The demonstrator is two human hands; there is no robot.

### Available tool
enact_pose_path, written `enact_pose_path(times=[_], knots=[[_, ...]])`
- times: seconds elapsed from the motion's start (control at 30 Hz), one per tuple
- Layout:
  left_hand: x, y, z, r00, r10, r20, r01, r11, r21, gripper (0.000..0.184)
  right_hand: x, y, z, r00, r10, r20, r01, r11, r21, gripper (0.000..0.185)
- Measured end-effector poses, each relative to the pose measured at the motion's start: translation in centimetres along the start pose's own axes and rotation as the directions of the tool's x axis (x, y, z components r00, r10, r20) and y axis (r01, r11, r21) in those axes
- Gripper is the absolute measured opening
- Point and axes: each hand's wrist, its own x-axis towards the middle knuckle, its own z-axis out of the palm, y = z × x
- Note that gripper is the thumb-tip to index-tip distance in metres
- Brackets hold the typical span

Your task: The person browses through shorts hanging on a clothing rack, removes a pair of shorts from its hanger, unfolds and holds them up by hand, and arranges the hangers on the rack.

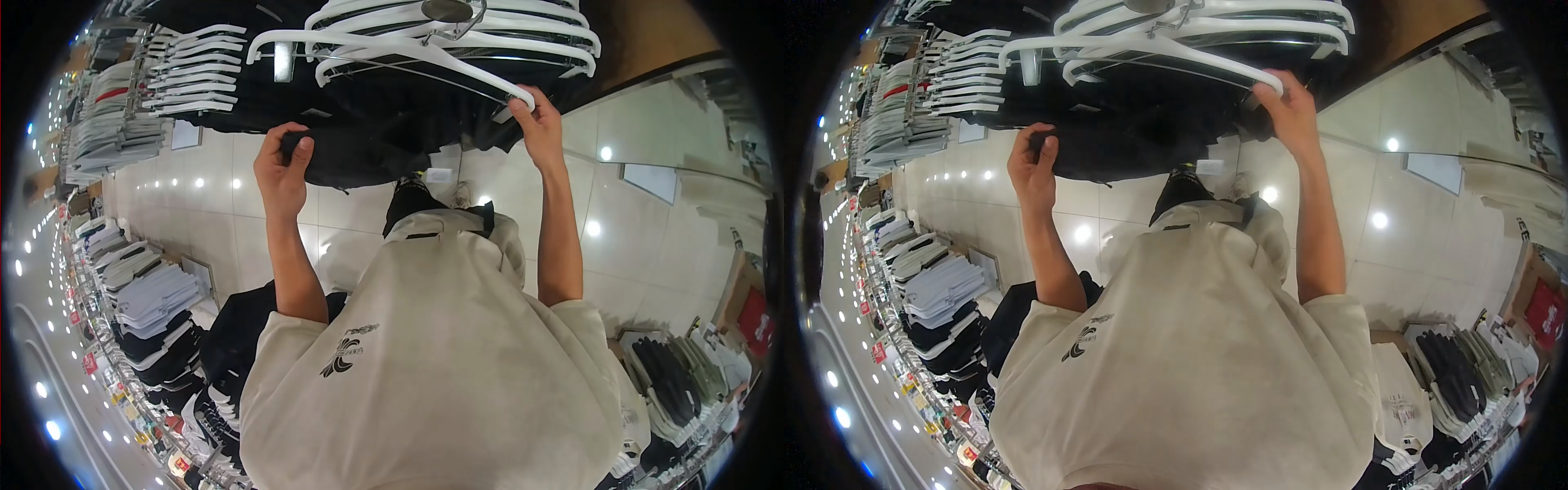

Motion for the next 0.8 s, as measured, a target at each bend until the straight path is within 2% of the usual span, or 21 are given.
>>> enact_pose_path(times=[0.1, 0.2, 0.3, 0.33, 0.4, 0.5, 0.53, 0.63, 0.73, 0.8], knots=[[-0.3, 2.3, 0.7, 0.997, 0.076, 0.023, -0.078, 0.994, 0.075, 0.016, -0.2, 0.5, 0.9, 0.985, -0.115, -0.131, 0.116, 0.993, 0.003, 0.03], [-0.7, 4.0, 0.4, 0.993, 0.105, 0.062, -0.104, 0.994, -0.027, 0.016, -1.5, 2.9, 1.7, 0.887, -0.221, -0.406, 0.245, 0.969, 0.007, 0.035], [-0.8, 5.4, -0.4, 0.963, 0.245, 0.112, -0.231, 0.965, -0.122, 0.018, -4.2, 6.2, 1.5, 0.916, 0.042, -0.398, 0.013, 0.991, 0.133, 0.036], [-0.6, 5.6, -0.7, 0.946, 0.303, 0.114, -0.286, 0.948, -0.144, 0.026, -4.9, 8.0, 1.6, 0.955, 0.068, -0.29, -0.038, 0.993, 0.107, 0.044], [-0.6, 6.9, -1.0, 0.935, 0.322, 0.151, -0.286, 0.933, -0.221, 0.03, -5.7, 10.7, 1.7, 0.99, 0.129, -0.063, -0.126, 0.991, 0.046, 0.062], [-0.1, 7.9, -1.9, 0.915, 0.359, 0.182, -0.304, 0.912, -0.275, 0.037, -5.6, 6.4, 3.9, 0.959, 0.155, 0.239, -0.216, 0.942, 0.257, 0.087], [0.2, 8.0, -2.3, 0.908, 0.376, 0.186, -0.313, 0.902, -0.298, 0.037, -4.9, 5.8, 4.2, 0.927, 0.104, 0.361, -0.27, 0.853, 0.447, 0.088], [0.6, 8.1, -3.1, 0.916, 0.356, 0.186, -0.276, 0.894, -0.354, 0.036, -3.9, 1.8, 4.8, 0.869, 0.055, 0.492, -0.364, 0.746, 0.558, 0.078], [0.9, 7.4, -3.6, 0.941, 0.315, 0.125, -0.249, 0.893, -0.374, 0.032, -3.0, 2.0, 3.6, 0.814, 0.143, 0.563, -0.442, 0.781, 0.441, 0.057], [1.0, 6.4, -4.0, 0.965, 0.258, 0.049, -0.228, 0.917, -0.327, 0.028, -2.8, 2.5, 3.2, 0.896, 0.116, 0.428, -0.306, 0.86, 0.409, 0.042]])
